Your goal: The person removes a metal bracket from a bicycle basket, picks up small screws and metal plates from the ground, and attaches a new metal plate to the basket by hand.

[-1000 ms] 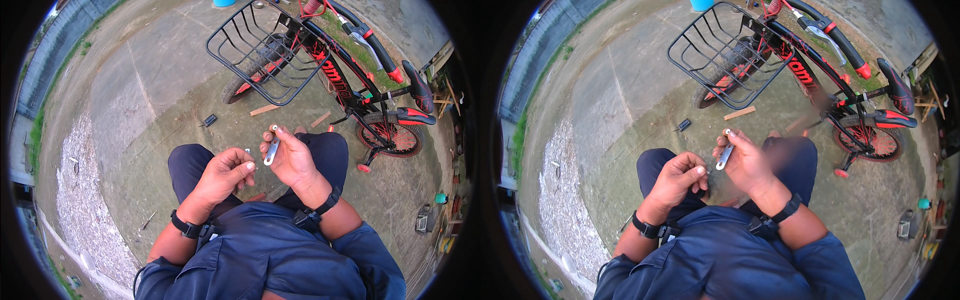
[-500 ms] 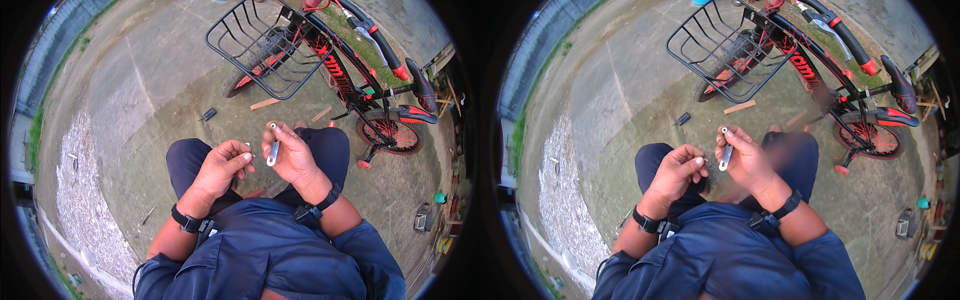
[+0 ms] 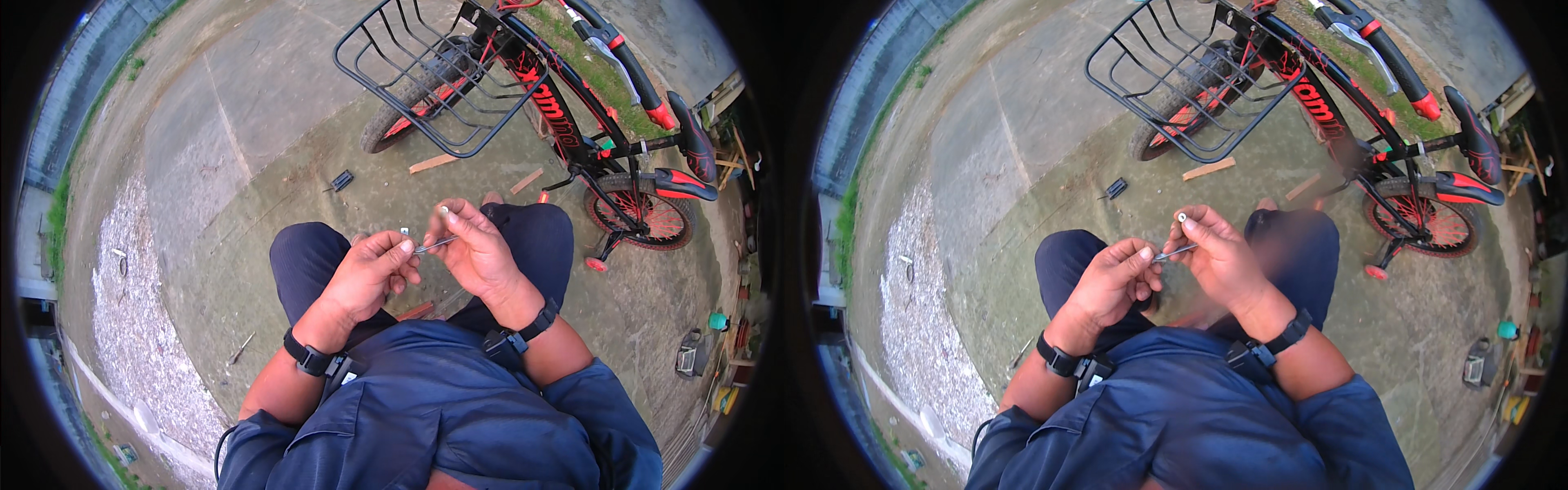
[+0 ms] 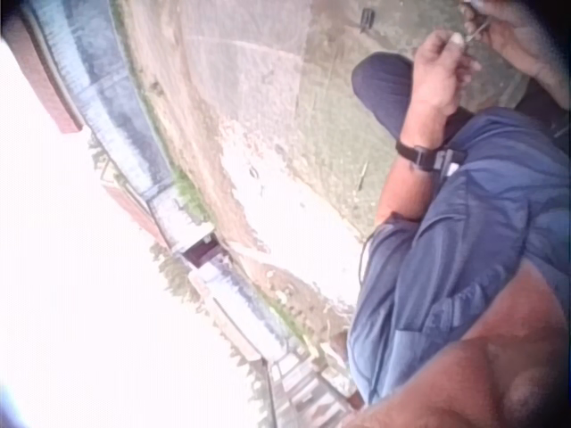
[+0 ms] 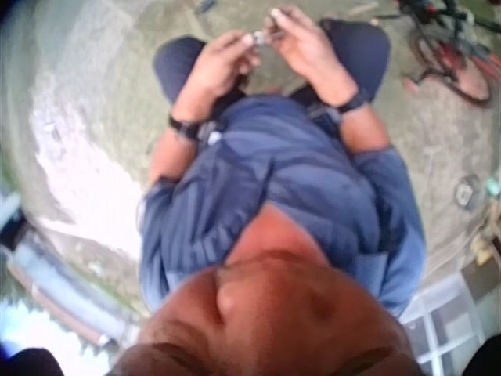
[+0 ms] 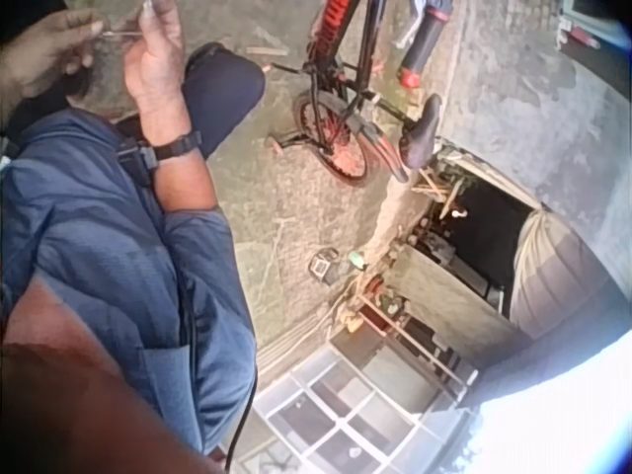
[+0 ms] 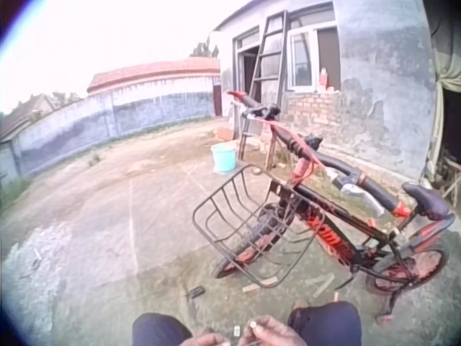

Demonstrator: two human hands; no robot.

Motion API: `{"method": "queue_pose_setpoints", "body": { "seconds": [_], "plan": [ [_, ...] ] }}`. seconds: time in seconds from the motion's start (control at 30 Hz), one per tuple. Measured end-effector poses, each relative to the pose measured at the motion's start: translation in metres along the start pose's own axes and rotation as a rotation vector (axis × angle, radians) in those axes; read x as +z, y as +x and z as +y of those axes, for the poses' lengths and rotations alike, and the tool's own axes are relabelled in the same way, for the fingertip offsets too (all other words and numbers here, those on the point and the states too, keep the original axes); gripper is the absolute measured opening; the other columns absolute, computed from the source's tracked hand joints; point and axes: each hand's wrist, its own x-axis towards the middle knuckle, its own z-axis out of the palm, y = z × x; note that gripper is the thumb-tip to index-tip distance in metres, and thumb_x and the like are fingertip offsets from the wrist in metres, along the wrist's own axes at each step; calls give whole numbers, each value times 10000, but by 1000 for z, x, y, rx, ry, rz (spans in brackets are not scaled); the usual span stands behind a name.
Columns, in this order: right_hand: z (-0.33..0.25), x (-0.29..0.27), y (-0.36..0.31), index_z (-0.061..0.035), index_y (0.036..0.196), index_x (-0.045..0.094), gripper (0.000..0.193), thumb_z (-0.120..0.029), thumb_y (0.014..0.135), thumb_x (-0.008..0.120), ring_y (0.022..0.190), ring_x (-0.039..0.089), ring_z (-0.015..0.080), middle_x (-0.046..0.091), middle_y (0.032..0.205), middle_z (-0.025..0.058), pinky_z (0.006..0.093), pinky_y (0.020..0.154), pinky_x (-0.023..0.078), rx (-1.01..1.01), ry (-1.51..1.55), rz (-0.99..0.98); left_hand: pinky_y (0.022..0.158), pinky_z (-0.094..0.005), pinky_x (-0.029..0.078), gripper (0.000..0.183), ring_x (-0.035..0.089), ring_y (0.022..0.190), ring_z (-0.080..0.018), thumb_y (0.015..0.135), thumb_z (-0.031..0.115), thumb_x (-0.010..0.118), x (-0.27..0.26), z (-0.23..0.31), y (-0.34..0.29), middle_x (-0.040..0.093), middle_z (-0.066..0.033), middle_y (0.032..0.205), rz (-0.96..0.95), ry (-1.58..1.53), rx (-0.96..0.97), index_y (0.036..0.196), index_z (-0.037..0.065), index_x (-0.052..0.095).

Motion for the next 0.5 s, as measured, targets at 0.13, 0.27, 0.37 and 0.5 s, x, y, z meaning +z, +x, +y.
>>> {"method": "queue_pose_setpoints", "body": {
  "seconds": [0.13, 0.27, 0.37, 0.5],
  "plan": [
    [1, -2, 0, -97, 1088, 597, 154, -164, 957, 551, 870, 633, 186, 624, 909, 65, 320, 788, 498, -23, -69, -48, 531, -189, 442, 153, 623, 684, -94, 928, 180, 621, -3, 0, 1, 622, -28, 838, -14, -2, -49, 957, 31, 600],
    [2, -1, 1, -104, 1092, 595, 153, -160, 958, 546, 917, 621, 179, 634, 966, 71, 324, 802, 489, -37, -111, -76, 510, -188, 435, 119, 615, 647, -90, 909, 136, 634, -5, 1, 2, 625, -34, 799, -26, -26, -69, 947, 28, 600],
    [-3, 1, -1, -115, 1089, 601, 148, -157, 959, 544, 965, 609, 166, 641, 1030, 65, 313, 789, 483, -33, -116, -42, 490, -187, 427, 86, 588, 588, -82, 896, 98, 630, -7, 2, 4, 629, -41, 747, 9, 4, -48, 930, 26, 596],
    [-8, -10, -3, -91, 1083, 594, 144, -145, 972, 521, 993, 612, 152, 641, 1073, 48, 274, 748, 496, -55, -142, 88, 473, -186, 414, 61, 536, 527, -68, 888, 77, 620, -7, 6, 3, 633, -49, 707, 68, 49, 21, 910, 28, 590]
  ]
}}
